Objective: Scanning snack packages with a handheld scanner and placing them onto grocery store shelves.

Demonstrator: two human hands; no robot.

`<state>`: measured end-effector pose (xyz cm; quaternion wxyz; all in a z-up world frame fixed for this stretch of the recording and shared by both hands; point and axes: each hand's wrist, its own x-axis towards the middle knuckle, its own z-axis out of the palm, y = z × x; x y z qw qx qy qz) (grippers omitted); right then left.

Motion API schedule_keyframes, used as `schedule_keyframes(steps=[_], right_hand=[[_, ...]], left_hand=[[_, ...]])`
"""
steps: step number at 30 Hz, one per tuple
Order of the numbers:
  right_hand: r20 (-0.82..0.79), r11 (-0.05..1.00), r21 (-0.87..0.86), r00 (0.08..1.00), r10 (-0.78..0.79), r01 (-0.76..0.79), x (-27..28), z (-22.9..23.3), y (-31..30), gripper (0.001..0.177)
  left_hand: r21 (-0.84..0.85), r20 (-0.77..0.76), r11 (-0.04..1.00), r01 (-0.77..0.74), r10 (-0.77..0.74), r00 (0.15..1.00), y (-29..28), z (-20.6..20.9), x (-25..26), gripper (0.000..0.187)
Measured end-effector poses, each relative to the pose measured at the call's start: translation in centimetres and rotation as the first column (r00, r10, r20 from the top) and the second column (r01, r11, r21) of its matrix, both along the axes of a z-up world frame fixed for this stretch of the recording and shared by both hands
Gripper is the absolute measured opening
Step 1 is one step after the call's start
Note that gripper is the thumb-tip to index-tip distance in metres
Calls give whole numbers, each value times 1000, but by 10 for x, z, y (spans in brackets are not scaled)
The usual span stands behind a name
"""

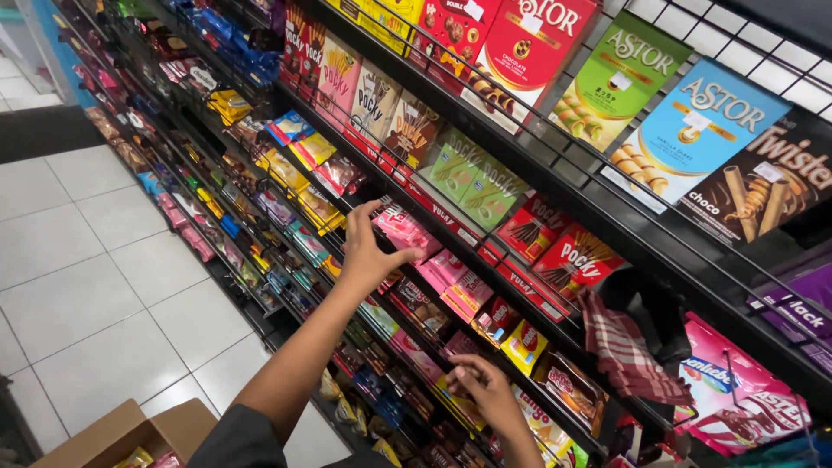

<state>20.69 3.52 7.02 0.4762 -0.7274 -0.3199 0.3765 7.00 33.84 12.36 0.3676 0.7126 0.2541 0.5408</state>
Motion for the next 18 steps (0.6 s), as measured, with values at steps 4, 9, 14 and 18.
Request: schedule_keyframes(steps=[4,9,14,18], right_hand=[[4,1000,-12,1000,-14,14,-6,8,1,39],[-10,1000,12,1000,-8,8,-2,-1,0,38],[-18,999,43,1000,12,-11,2,-7,-1,38],[-16,1000,25,1000,18,-17,1,-5,-2,39]], left_hand=[[-92,-64,995,25,-31,998,-6,4,3,103],[-56,23,998,22,-20,1000,-9,6,11,94],[-45,-13,999,6,-7,1000,-15,11,17,103],[-24,-58,1000,-10,8,998,-16,11,20,106]])
